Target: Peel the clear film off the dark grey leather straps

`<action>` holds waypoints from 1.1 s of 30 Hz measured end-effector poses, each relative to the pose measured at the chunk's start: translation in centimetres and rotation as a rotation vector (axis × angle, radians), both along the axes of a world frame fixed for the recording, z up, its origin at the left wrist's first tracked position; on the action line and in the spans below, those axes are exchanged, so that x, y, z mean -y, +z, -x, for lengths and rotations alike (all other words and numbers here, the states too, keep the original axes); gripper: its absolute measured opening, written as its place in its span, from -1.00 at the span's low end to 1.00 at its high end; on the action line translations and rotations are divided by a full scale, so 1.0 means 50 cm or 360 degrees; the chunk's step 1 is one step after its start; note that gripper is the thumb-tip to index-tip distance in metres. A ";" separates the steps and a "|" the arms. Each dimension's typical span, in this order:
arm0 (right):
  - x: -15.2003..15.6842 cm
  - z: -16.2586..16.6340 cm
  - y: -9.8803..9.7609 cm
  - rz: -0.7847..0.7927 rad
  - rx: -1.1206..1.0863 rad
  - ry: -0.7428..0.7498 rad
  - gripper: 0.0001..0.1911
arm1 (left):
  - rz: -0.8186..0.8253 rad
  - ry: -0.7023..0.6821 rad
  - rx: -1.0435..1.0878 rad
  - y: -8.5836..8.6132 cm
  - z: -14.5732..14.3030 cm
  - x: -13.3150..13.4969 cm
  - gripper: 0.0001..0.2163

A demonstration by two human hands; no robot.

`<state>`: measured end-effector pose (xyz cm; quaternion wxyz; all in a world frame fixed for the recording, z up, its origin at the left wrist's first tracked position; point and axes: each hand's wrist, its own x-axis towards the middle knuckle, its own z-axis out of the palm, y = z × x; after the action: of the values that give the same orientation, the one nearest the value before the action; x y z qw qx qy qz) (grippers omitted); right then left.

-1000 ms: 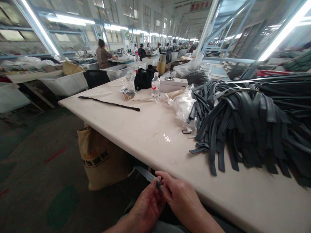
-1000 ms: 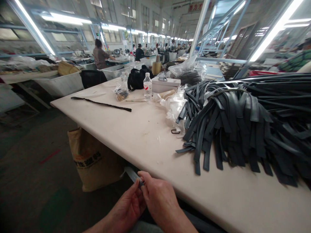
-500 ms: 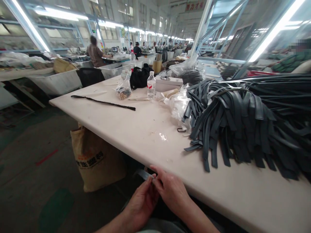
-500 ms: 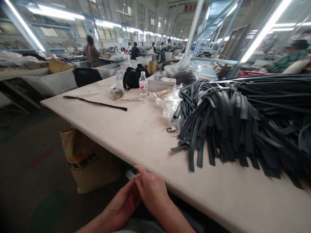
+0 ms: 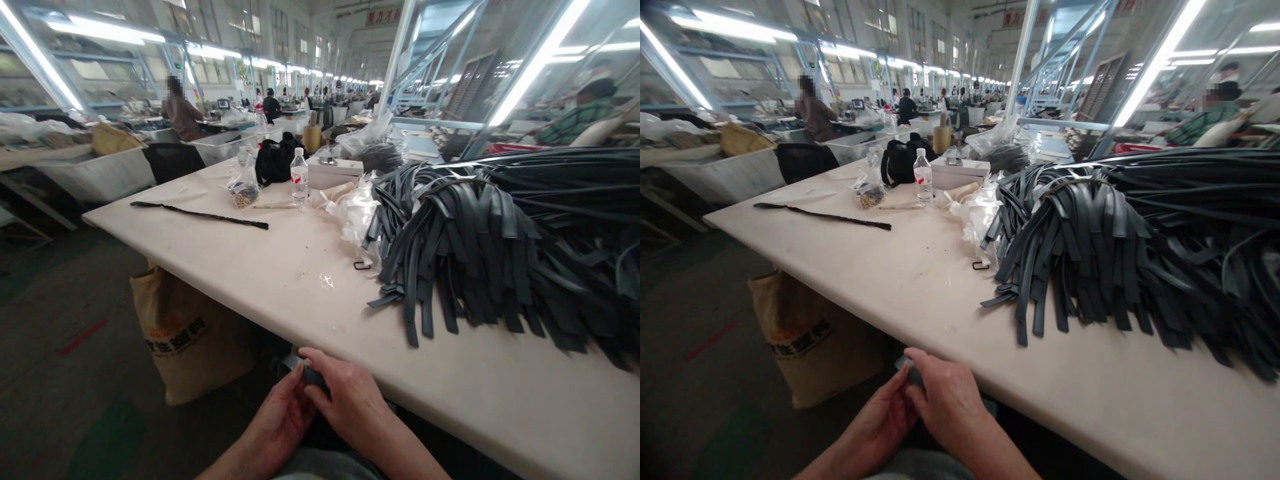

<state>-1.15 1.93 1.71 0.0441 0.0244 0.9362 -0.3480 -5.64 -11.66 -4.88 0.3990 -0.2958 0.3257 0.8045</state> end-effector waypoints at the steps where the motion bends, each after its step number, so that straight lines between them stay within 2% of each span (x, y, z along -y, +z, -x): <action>1: -0.008 -0.011 0.008 -0.0018 -0.0010 0.0078 -0.46 | 0.0028 0.0020 -0.0015 0.000 0.008 0.004 -0.89; 4: -0.046 -0.058 0.040 -0.0110 -0.0034 0.0253 -0.54 | 0.0079 0.0061 0.0001 0.005 0.027 0.013 -0.90; 7: -0.074 -0.096 0.067 -0.0061 -0.0168 0.0410 -0.68 | 0.0089 0.0064 0.0045 0.014 0.029 0.014 -0.89; 12: -0.068 -0.108 0.075 0.0077 -0.0377 0.0567 -0.71 | 0.0084 0.0027 0.0086 0.021 0.016 0.014 -0.90; 15: -0.052 -0.088 0.050 0.0050 -0.0483 0.0548 -0.74 | 0.0061 -0.0001 0.0088 0.022 0.010 0.013 -0.89; 20: -0.020 -0.023 -0.024 -0.0087 -0.0635 0.0379 -0.84 | -0.0067 -0.0070 0.0090 0.018 -0.001 0.012 -0.88; 23: -0.007 0.010 -0.059 0.0093 -0.0757 0.0424 -0.91 | -0.0267 -0.0081 0.0075 0.016 -0.004 0.020 -0.88; 25: -0.005 0.020 -0.068 0.0207 -0.0759 0.0448 -0.91 | -0.0341 -0.0101 0.0063 0.014 -0.002 0.027 -0.88; 29: -0.014 0.003 -0.041 0.0208 -0.0695 0.0347 -0.84 | -0.0259 -0.0123 0.0063 0.001 0.020 0.035 -0.82; 33: -0.035 -0.042 0.021 0.0443 -0.0530 0.0363 -0.79 | -0.0030 0.0046 0.0081 -0.046 0.077 0.059 -0.64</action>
<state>0.96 3.68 2.77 -0.0687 -0.1455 0.8702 -0.4656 -9.47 -14.60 -7.16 0.3984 -0.3172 0.3035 0.8053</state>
